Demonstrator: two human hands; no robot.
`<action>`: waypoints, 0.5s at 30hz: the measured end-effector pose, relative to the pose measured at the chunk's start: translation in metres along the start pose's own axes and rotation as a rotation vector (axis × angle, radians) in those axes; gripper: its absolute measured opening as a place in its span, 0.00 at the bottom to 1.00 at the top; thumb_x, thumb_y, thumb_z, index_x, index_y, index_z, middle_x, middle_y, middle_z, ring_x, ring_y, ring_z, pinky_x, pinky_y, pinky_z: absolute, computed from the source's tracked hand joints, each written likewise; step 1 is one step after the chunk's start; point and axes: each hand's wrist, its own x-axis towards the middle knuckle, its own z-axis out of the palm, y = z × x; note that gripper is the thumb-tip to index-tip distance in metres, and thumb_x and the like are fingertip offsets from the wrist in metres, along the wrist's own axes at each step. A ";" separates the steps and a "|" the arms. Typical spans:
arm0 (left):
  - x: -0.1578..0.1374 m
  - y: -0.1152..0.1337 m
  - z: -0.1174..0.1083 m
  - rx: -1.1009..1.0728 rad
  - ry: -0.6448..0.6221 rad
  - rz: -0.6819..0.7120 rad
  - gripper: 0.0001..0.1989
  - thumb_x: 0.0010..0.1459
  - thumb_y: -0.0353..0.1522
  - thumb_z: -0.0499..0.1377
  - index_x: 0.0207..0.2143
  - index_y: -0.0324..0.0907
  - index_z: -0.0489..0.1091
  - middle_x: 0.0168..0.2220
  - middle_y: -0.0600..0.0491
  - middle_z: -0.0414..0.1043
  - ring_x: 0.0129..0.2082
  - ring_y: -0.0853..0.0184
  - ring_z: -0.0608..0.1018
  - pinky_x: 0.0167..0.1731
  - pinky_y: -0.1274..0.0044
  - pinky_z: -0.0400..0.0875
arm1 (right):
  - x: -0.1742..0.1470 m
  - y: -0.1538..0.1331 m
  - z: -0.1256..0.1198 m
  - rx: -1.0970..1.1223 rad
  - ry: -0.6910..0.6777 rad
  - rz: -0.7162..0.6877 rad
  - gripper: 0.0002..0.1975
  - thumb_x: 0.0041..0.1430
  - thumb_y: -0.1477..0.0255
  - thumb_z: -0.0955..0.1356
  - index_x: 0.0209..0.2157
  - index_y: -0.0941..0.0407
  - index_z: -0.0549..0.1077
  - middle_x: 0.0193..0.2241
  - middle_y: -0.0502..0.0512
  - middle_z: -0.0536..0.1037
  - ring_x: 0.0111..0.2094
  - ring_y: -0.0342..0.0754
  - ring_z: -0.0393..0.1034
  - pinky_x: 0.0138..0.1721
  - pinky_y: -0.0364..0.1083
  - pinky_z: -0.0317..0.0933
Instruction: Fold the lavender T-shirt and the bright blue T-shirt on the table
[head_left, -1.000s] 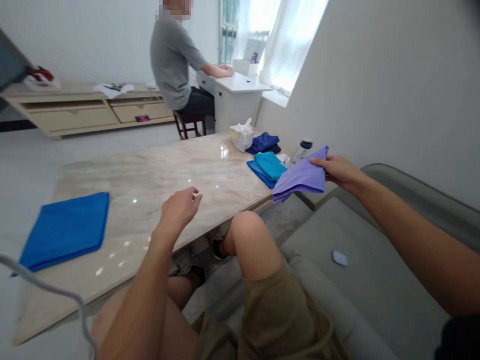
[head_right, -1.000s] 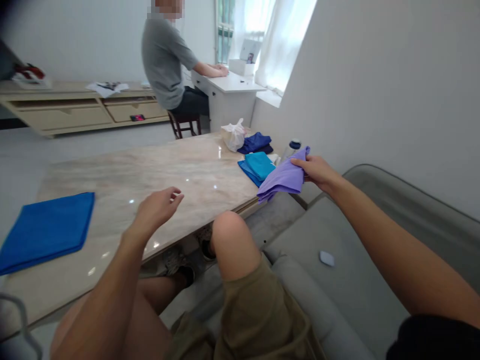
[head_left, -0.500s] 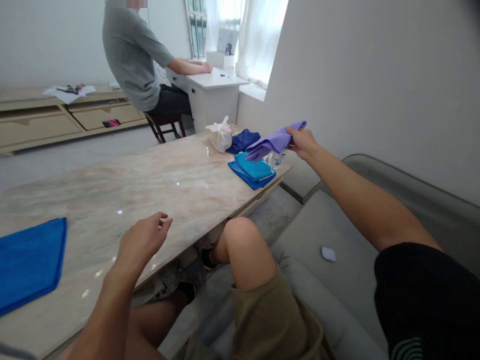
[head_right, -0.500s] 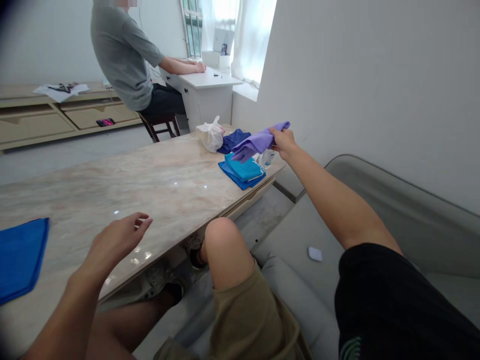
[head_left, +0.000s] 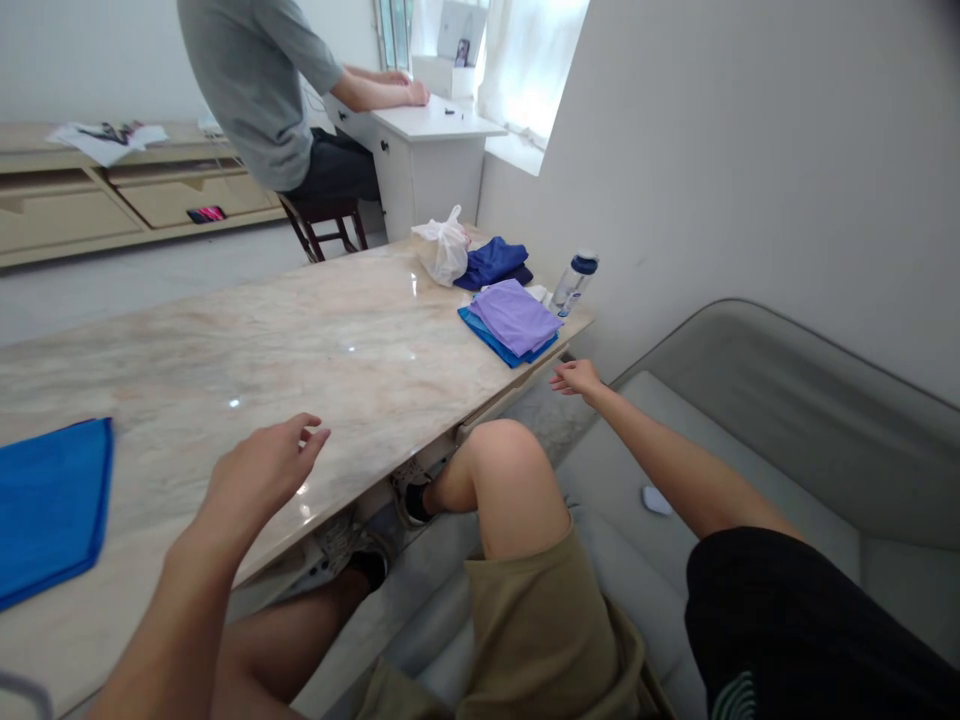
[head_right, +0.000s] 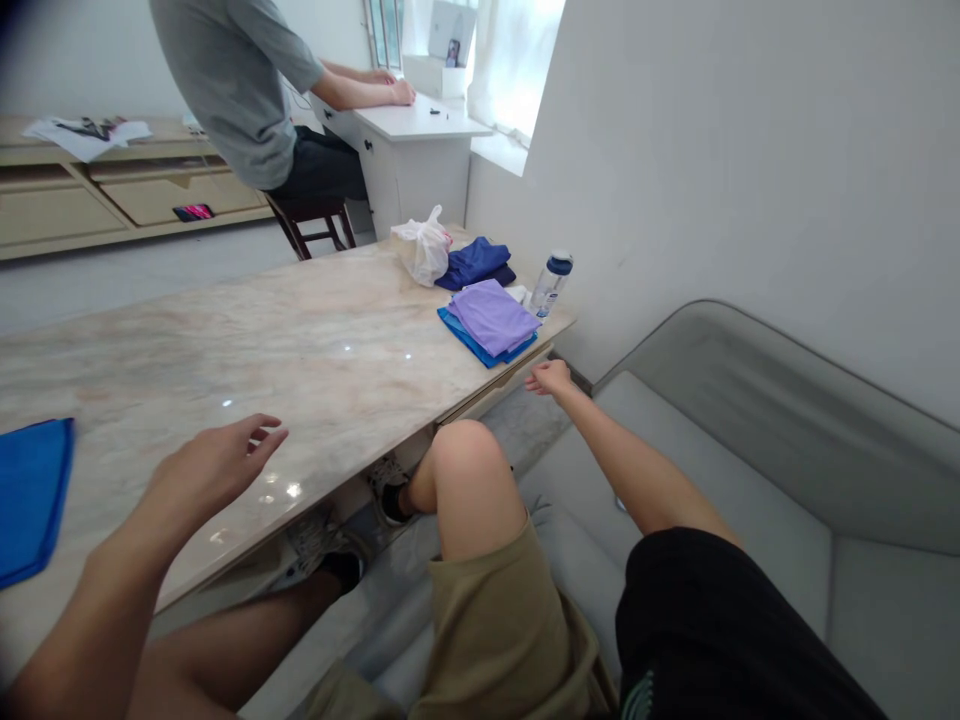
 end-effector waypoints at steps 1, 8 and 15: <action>-0.003 0.000 0.000 -0.002 -0.003 0.006 0.25 0.72 0.49 0.51 0.60 0.51 0.79 0.52 0.41 0.87 0.53 0.43 0.86 0.47 0.60 0.79 | -0.005 -0.003 -0.006 -0.007 -0.015 -0.016 0.02 0.72 0.77 0.71 0.42 0.61 0.76 0.36 0.63 0.88 0.26 0.41 0.80 0.28 0.36 0.69; -0.012 -0.012 0.005 -0.012 0.011 0.031 0.26 0.72 0.47 0.53 0.60 0.46 0.80 0.54 0.42 0.86 0.55 0.44 0.85 0.51 0.62 0.79 | -0.071 -0.077 0.009 -0.079 -0.227 -0.274 0.03 0.72 0.75 0.73 0.42 0.61 0.80 0.39 0.62 0.89 0.30 0.44 0.82 0.29 0.37 0.69; -0.033 -0.059 0.025 -0.079 0.004 -0.147 0.20 0.75 0.40 0.55 0.61 0.45 0.80 0.62 0.42 0.82 0.63 0.52 0.82 0.59 0.67 0.76 | -0.177 -0.141 0.134 -0.591 -0.422 -0.955 0.07 0.73 0.71 0.70 0.43 0.56 0.82 0.35 0.55 0.88 0.26 0.46 0.80 0.35 0.43 0.69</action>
